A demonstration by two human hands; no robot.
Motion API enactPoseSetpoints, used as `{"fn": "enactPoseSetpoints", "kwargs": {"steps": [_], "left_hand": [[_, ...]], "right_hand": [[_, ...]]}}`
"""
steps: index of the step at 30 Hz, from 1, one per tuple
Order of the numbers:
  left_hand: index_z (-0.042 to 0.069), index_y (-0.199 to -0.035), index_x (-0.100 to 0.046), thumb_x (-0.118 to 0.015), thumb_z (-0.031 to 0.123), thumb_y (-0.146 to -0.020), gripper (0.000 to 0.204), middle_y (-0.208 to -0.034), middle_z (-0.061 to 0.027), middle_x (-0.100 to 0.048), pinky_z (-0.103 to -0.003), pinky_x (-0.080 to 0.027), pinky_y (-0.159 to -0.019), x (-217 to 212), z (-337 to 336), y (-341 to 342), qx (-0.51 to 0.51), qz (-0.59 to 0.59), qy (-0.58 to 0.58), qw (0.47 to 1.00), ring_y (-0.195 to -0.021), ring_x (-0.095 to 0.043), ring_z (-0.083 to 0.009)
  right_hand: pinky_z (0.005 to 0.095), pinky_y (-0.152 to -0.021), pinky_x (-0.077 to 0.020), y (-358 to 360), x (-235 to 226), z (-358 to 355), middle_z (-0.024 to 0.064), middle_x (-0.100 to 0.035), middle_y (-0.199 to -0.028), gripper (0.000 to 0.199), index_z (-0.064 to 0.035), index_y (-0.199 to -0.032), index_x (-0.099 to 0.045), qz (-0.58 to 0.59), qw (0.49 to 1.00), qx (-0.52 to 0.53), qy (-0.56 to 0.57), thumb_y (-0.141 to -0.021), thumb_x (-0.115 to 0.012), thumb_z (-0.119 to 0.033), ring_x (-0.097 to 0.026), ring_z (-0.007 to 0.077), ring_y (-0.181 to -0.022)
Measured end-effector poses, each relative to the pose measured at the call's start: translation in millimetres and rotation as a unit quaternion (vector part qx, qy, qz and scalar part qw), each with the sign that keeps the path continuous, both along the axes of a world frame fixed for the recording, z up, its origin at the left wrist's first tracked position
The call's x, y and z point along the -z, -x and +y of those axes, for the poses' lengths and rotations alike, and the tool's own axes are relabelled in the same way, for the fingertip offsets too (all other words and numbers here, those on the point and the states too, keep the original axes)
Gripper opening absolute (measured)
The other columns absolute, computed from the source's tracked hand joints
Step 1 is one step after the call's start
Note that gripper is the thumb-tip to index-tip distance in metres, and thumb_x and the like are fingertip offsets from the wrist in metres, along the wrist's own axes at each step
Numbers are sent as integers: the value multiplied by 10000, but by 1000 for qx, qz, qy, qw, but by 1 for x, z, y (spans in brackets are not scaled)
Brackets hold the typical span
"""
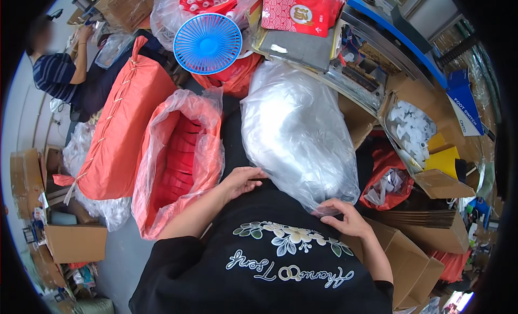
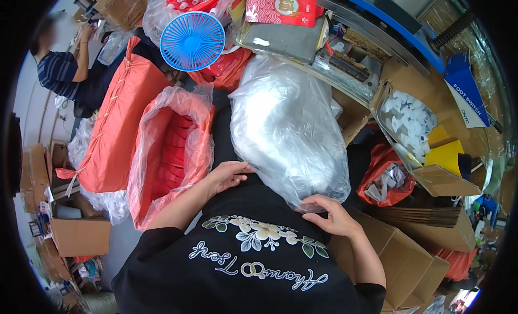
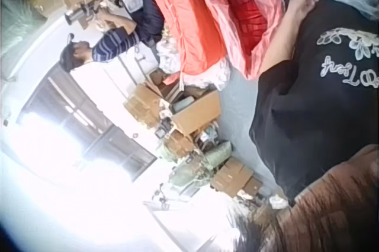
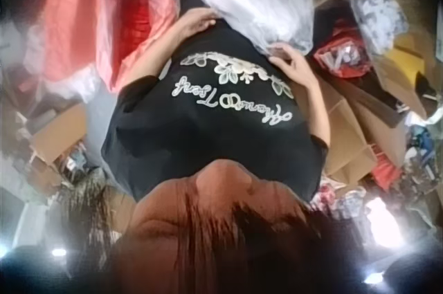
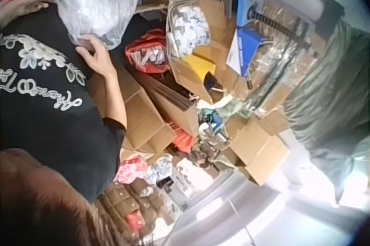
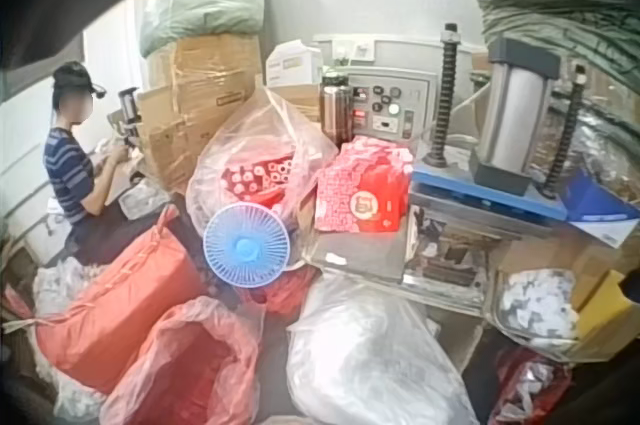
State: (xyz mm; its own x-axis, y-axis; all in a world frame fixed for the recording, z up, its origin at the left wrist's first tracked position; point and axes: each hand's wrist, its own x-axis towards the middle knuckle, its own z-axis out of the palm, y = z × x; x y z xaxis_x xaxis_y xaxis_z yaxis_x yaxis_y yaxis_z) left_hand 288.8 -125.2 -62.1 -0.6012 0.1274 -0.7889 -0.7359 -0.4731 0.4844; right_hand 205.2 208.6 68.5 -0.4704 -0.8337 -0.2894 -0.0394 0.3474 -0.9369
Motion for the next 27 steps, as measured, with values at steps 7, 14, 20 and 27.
{"fn": "enactPoseSetpoints", "kwargs": {"steps": [7,14,20,27], "left_hand": [[12,-1122,-598,-663,359,-907,413,-1091,-111,-672,-142,-472,-504,-1,16,6,-17,-53,-7,998,-702,-630,-71],[49,-1025,-617,-595,144,-952,122,-916,-18,-666,-138,-449,-514,-7,-25,-28,-208,74,-51,974,-643,-574,-45],[46,-1007,-608,-597,120,-944,97,-927,-35,-657,-188,-555,-618,-41,-59,-22,-375,104,-108,915,-730,-648,-98],[-51,-1071,-580,-566,41,-933,166,-1019,-90,-647,-265,-595,-732,40,-85,19,-323,58,16,944,-858,-677,-185]], "right_hand": [[344,-861,-480,8,-4,-7,106,-696,-1031,211,-24,-1044,-694,23,994,-70,75,-835,-666,-23,-645,247,-960],[356,-886,-478,6,9,5,106,-665,-1110,184,-24,-1021,-673,107,993,-35,40,-840,-671,-49,-617,247,-1036],[367,-1024,-342,3,45,8,85,-613,-1137,336,-99,-1109,-659,166,961,-93,-201,-962,-515,-365,-518,229,-1163],[531,-1090,-191,-4,50,10,74,-574,-1272,392,-188,-1241,-633,280,898,-157,-300,-992,-417,-400,-421,229,-1279]]}}
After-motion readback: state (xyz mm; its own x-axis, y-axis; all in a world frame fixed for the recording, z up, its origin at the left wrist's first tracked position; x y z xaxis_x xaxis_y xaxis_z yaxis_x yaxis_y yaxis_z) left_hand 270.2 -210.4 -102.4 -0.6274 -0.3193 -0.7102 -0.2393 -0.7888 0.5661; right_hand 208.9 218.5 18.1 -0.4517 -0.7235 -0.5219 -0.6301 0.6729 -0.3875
